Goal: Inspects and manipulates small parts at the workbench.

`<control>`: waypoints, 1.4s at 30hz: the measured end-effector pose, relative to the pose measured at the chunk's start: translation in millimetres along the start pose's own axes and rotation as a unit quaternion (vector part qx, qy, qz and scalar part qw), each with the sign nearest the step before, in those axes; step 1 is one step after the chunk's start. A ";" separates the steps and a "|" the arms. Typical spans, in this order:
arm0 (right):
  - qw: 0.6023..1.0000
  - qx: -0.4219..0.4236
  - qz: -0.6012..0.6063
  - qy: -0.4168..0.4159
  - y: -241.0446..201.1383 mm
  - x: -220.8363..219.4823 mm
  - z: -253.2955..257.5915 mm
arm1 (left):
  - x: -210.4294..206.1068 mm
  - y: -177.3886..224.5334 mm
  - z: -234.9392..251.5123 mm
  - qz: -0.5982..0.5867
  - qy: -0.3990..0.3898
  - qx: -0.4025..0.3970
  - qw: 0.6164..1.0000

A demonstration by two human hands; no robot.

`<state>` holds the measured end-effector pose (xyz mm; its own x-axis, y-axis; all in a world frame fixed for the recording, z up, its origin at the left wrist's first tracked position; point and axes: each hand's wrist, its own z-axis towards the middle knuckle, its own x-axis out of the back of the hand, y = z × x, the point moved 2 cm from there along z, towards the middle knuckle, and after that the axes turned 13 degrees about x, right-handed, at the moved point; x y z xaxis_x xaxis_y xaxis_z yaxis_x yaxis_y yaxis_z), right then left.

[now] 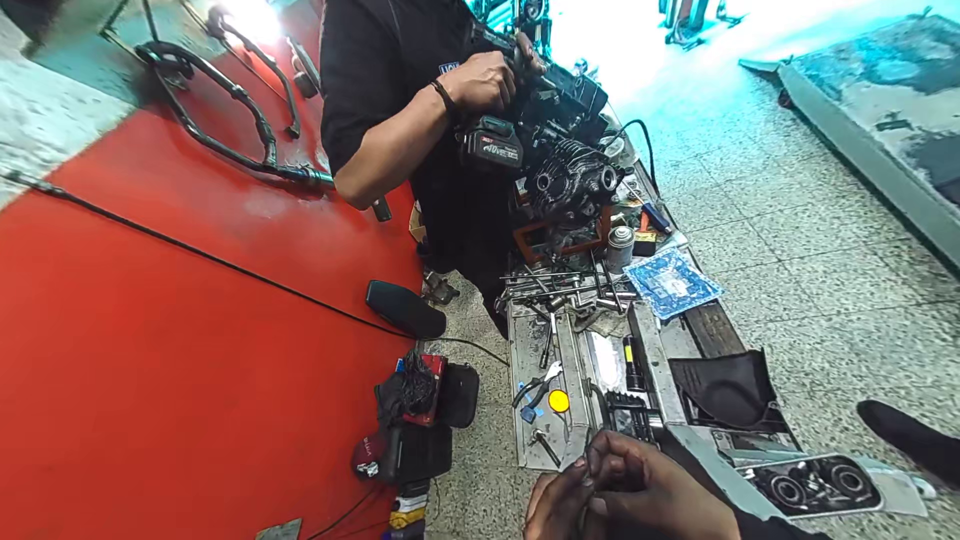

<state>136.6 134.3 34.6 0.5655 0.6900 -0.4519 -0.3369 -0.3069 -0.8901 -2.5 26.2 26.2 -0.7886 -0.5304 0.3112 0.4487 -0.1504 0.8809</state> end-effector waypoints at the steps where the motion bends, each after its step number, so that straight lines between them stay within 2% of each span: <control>1: 1.000 0.002 -0.006 0.001 0.0 -0.3 0.0 | 0.2 0.2 0.1 -0.001 -0.001 0.004 1.000; 8: 0.999 -0.034 -0.008 0.022 0.9 -1.1 0.3 | 0.2 -1.4 0.3 -0.006 0.000 0.005 1.000; 15: 1.000 -0.008 -0.004 0.009 -0.4 -0.1 -0.5 | 0.5 -0.2 0.2 -0.014 0.002 -0.001 1.000; 23: 1.000 0.002 -0.008 0.001 2.2 0.2 -0.2 | -1.1 0.2 1.4 0.002 -0.032 -0.008 0.999; 42: 0.999 -0.028 -0.023 -0.006 0.5 -0.5 1.5 | -0.2 -0.9 1.0 -0.009 -0.028 -0.006 1.000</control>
<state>135.0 134.8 34.4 0.5701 0.7119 -0.4100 -0.2678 -0.3108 -0.9120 -3.2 27.3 25.7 -0.8181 -0.4807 0.3155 0.4397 -0.1695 0.8820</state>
